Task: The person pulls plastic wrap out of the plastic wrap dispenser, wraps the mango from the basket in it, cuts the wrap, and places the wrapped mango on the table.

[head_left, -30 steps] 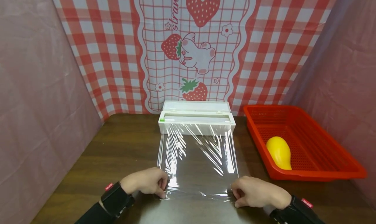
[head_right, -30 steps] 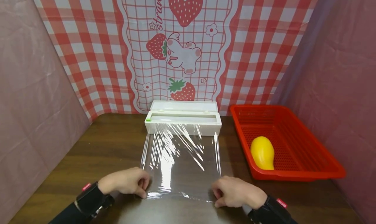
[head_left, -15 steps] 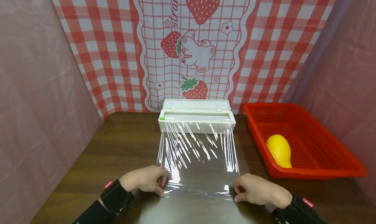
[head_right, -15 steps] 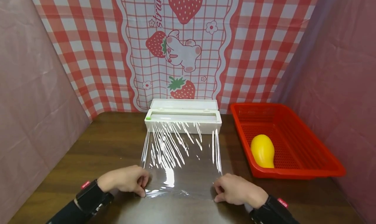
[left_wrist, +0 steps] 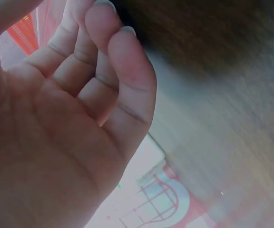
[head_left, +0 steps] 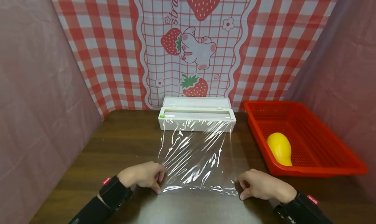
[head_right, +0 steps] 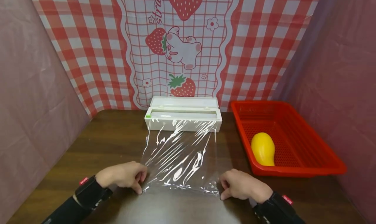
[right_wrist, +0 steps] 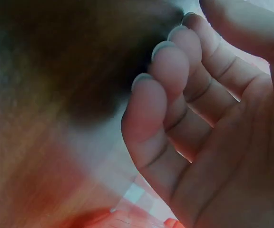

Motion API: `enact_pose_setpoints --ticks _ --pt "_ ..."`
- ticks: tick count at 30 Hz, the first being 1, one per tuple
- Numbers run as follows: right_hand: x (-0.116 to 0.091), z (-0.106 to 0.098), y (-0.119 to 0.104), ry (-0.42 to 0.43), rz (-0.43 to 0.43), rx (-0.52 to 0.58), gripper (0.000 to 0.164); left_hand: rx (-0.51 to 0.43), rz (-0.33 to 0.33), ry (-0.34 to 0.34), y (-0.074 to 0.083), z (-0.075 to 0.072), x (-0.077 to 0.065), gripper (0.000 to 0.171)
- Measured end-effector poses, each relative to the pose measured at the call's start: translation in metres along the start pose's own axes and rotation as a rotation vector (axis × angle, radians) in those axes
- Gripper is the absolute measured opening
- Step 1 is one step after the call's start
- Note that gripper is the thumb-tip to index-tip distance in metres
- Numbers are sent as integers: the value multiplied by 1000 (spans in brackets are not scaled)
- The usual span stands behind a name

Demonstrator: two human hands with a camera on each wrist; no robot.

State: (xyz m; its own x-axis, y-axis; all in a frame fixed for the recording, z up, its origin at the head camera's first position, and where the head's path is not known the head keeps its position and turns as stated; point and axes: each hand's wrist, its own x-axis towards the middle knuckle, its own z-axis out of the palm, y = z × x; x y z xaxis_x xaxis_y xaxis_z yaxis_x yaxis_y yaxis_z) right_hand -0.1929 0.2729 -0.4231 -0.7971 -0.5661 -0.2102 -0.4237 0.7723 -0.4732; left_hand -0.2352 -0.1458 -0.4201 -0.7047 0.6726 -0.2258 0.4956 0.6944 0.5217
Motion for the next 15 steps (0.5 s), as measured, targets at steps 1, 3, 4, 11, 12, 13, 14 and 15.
enact_pose_setpoints --ticks 1,3,4,11,12,13,14,15 --pt "0 0 0 6 -6 -8 32 4 -1 -1 0 -1 0 36" --pt "0 0 -1 11 -11 -24 33 8 4 -7 -2 -1 -1 36" --pt "0 -1 -2 15 -11 -38 33 8 10 -10 -2 -1 -1 36" --pt "13 4 -27 190 -104 -99 23 4 24 -26 -1 -1 0 36" --pt "16 6 -30 222 -124 -120 21 5 23 -28 -1 -1 0 36" --pt "18 8 -33 246 -133 -146 21 4 22 -30 -1 -1 0 36" --pt "20 11 -35 259 -136 -175 22 2 20 -32 0 -1 0 36" --pt "22 13 -37 261 -129 -206 25 2 19 -33 0 -2 0 35"
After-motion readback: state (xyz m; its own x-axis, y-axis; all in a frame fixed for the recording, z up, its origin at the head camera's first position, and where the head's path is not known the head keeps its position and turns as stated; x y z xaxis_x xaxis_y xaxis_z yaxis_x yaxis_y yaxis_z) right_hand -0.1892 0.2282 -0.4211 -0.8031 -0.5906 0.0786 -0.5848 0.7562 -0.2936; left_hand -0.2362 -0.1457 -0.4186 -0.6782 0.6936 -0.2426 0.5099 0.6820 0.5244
